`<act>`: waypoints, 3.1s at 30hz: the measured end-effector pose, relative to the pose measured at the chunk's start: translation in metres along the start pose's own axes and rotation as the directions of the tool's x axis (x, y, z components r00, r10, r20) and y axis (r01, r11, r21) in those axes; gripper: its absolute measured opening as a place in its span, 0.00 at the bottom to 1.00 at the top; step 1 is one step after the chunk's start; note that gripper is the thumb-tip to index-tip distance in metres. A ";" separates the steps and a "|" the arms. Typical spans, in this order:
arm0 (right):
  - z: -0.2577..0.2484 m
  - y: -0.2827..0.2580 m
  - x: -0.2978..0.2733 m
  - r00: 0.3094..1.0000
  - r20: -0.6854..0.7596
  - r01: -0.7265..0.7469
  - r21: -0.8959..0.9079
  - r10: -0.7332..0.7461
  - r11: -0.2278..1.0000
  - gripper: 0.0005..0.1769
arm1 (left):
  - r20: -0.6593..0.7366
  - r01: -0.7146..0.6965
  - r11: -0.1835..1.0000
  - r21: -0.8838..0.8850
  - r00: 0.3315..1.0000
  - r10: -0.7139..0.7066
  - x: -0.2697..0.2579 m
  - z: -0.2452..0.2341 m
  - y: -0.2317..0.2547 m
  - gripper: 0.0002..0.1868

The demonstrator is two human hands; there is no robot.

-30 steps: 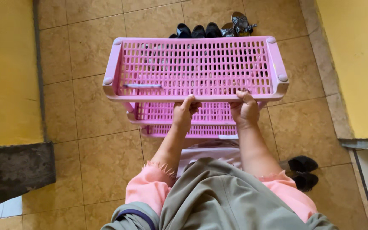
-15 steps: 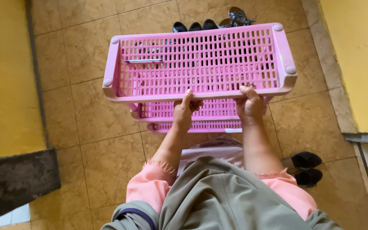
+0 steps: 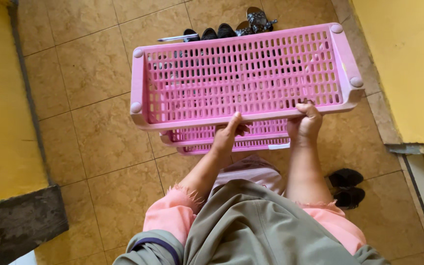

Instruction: The person removes several pairs of shoes from a pink plastic shoe rack and places them on the floor. Then, the person disassembles the shoe rack by removing the trays and detaching the vertical support poles.

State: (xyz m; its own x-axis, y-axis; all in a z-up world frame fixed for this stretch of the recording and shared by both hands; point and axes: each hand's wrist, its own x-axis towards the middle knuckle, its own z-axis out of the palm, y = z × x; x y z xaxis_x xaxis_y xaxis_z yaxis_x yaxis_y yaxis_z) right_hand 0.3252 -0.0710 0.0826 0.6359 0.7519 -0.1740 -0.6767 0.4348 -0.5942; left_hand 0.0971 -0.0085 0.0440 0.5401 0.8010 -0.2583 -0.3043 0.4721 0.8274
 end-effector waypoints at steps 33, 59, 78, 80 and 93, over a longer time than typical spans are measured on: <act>-0.015 -0.127 -0.009 0.868 0.044 0.493 0.046 -0.495 0.869 0.39 | 0.137 -0.262 0.945 0.197 0.962 0.238 0.015 0.122 0.032 0.14; -0.037 -0.291 -0.006 0.834 -0.365 0.351 -0.227 -0.413 0.909 0.06 | 0.174 0.132 0.917 -0.376 0.982 -0.070 0.114 0.326 0.026 0.01; -0.150 -0.245 -0.024 0.551 -0.671 0.626 -0.061 -0.496 0.778 0.10 | 0.515 0.628 0.777 0.044 0.652 -0.556 0.205 0.357 -0.104 0.06; -0.162 -0.234 -0.031 0.523 -0.700 0.618 -0.081 -0.486 0.782 0.07 | 0.509 0.668 0.735 0.118 0.594 -0.622 0.195 0.352 -0.101 0.08; -0.166 -0.203 -0.081 0.330 -0.767 0.700 -0.192 -0.550 0.688 0.08 | 0.504 0.751 0.610 0.253 0.436 -0.745 0.169 0.307 -0.104 0.12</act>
State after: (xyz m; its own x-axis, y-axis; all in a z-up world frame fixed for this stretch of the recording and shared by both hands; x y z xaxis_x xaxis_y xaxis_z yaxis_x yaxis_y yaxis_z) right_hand 0.4727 -0.3028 0.0873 0.8668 -0.3714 -0.3328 0.0513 0.7302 -0.6813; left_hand 0.4612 -0.0352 0.0670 0.8579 -0.1878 -0.4782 0.4179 0.7965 0.4369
